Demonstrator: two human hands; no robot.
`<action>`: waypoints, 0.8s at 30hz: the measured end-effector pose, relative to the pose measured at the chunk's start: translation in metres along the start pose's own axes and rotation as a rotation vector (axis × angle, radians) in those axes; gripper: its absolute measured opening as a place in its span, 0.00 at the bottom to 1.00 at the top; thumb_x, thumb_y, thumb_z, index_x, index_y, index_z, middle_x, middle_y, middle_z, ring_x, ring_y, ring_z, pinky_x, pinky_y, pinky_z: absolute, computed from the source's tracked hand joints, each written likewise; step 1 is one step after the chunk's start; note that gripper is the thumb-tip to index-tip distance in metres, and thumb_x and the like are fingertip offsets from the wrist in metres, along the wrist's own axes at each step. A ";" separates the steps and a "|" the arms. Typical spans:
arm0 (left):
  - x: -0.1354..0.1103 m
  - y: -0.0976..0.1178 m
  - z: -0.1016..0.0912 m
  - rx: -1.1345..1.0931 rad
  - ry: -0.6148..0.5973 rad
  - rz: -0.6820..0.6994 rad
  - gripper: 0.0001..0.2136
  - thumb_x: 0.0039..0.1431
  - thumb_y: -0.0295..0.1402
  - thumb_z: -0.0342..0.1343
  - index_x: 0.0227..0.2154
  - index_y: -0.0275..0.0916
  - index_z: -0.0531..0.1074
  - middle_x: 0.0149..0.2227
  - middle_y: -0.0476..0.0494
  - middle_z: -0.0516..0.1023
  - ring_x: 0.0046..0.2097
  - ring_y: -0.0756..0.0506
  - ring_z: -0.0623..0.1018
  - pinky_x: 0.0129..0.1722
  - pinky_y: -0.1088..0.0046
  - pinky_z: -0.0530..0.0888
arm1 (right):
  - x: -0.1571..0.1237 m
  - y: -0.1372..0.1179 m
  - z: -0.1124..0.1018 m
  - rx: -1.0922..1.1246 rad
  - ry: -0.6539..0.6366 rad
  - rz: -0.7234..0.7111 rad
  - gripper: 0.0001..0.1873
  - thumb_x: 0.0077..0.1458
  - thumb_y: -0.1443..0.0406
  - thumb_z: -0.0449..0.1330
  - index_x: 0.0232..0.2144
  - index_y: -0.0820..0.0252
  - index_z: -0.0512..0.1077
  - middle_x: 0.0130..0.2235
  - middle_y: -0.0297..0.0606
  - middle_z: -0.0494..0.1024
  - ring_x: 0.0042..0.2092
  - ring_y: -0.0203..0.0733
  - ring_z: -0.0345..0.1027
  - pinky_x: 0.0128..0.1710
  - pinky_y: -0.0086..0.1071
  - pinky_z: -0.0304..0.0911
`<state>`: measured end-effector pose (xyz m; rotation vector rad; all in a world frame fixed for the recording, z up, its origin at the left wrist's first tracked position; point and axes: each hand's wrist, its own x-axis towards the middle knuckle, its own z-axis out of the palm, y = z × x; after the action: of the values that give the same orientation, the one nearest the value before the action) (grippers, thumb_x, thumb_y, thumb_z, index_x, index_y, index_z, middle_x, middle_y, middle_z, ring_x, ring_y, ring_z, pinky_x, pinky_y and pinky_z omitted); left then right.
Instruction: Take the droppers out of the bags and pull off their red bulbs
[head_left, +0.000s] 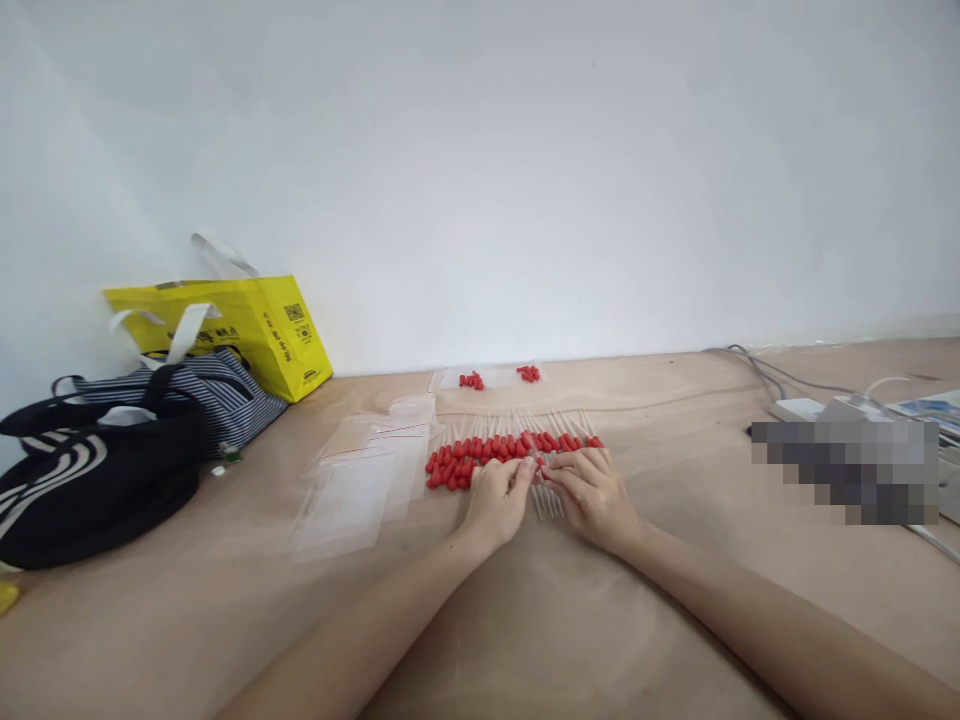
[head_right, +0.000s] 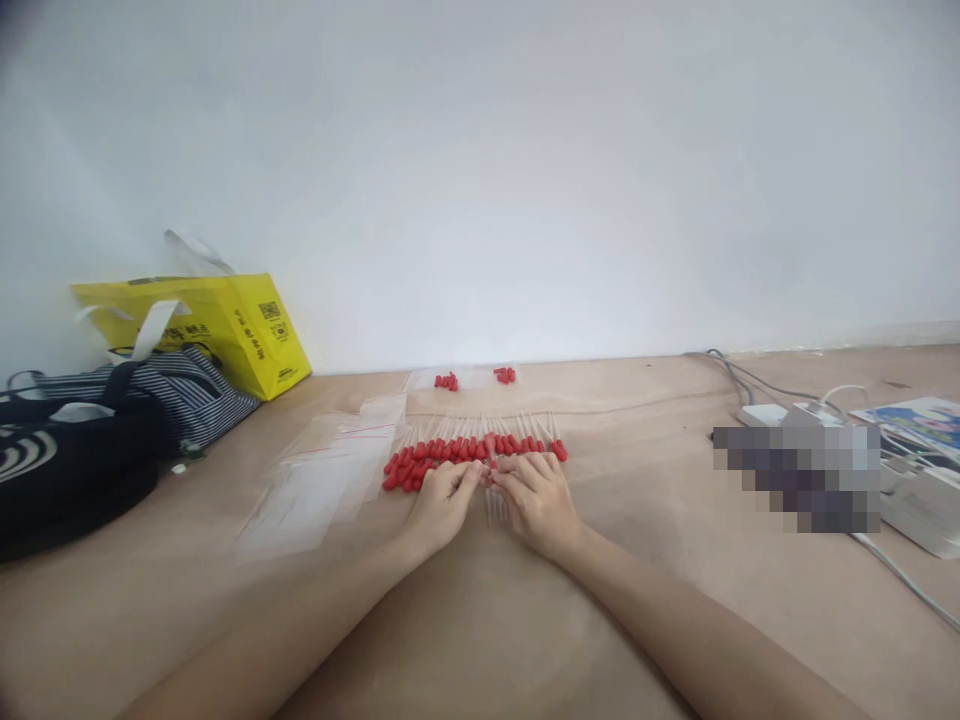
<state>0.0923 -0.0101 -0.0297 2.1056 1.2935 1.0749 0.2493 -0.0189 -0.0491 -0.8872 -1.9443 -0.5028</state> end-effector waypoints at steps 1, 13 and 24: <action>0.002 0.000 0.004 -0.135 -0.006 -0.077 0.14 0.57 0.37 0.44 0.25 0.38 0.72 0.26 0.47 0.76 0.33 0.45 0.73 0.35 0.66 0.66 | 0.000 -0.003 0.000 0.009 0.008 -0.028 0.06 0.53 0.68 0.53 0.30 0.60 0.70 0.32 0.36 0.73 0.34 0.36 0.61 0.34 0.32 0.52; 0.000 -0.007 -0.018 0.123 0.108 0.111 0.06 0.51 0.31 0.52 0.31 0.38 0.72 0.28 0.46 0.76 0.33 0.45 0.72 0.35 0.66 0.65 | 0.002 -0.001 -0.006 -0.040 0.023 -0.161 0.08 0.50 0.68 0.56 0.35 0.60 0.69 0.34 0.36 0.74 0.37 0.37 0.63 0.39 0.34 0.54; -0.021 -0.032 -0.051 0.819 0.132 0.828 0.07 0.56 0.25 0.48 0.34 0.39 0.70 0.26 0.50 0.75 0.30 0.49 0.71 0.37 0.67 0.61 | 0.005 -0.005 0.010 -0.146 -0.147 -0.214 0.10 0.54 0.69 0.52 0.39 0.60 0.69 0.34 0.34 0.76 0.47 0.41 0.63 0.55 0.49 0.37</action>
<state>0.0293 -0.0150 -0.0294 3.4290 1.0001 1.0808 0.2377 -0.0135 -0.0498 -0.8302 -2.1722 -0.7305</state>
